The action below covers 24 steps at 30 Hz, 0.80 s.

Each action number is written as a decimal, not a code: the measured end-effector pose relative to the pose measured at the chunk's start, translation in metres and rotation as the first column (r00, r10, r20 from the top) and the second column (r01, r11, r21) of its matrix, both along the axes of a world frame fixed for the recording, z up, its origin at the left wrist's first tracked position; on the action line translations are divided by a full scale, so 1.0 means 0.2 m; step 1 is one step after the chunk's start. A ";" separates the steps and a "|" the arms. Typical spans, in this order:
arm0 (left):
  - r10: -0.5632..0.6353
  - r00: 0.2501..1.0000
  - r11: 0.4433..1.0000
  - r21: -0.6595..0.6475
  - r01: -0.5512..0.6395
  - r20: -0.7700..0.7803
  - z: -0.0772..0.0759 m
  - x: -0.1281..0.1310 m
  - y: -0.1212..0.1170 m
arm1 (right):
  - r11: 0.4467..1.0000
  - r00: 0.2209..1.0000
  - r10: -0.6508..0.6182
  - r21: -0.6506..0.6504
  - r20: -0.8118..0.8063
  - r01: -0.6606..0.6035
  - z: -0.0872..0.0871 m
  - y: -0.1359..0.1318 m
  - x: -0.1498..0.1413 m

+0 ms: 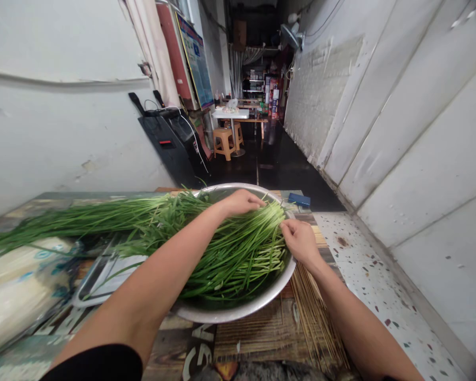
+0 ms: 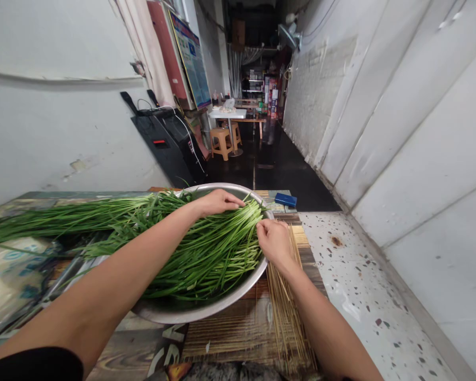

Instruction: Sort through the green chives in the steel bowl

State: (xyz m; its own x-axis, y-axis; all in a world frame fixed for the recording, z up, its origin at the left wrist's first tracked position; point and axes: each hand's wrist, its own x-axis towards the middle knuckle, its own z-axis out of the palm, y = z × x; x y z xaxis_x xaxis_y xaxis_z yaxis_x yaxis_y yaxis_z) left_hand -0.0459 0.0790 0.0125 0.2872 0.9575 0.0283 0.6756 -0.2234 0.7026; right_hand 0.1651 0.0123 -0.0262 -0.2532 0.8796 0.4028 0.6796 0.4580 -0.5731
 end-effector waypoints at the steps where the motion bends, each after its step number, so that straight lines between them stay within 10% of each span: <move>1: 0.077 0.996 0.997 0.031 -0.076 -0.052 0.01 -0.02 0.02 | 1.000 1.000 0.003 -0.002 0.002 -0.003 0.00 0.00 0.00; 4: 0.266 0.948 0.959 0.147 -0.243 -0.172 0.00 -0.03 0.10 | 1.000 1.000 0.002 -0.004 0.006 -0.002 0.00 0.00 0.00; 13: 0.238 0.961 0.969 0.105 -0.225 -0.140 -0.16 0.06 0.16 | 1.000 1.000 -0.008 -0.009 0.004 0.008 0.02 -0.01 0.00; 24: -0.042 0.924 0.982 0.157 0.109 -0.380 -0.12 0.01 0.12 | 0.999 0.996 -0.018 0.035 0.088 0.015 0.02 -0.02 0.01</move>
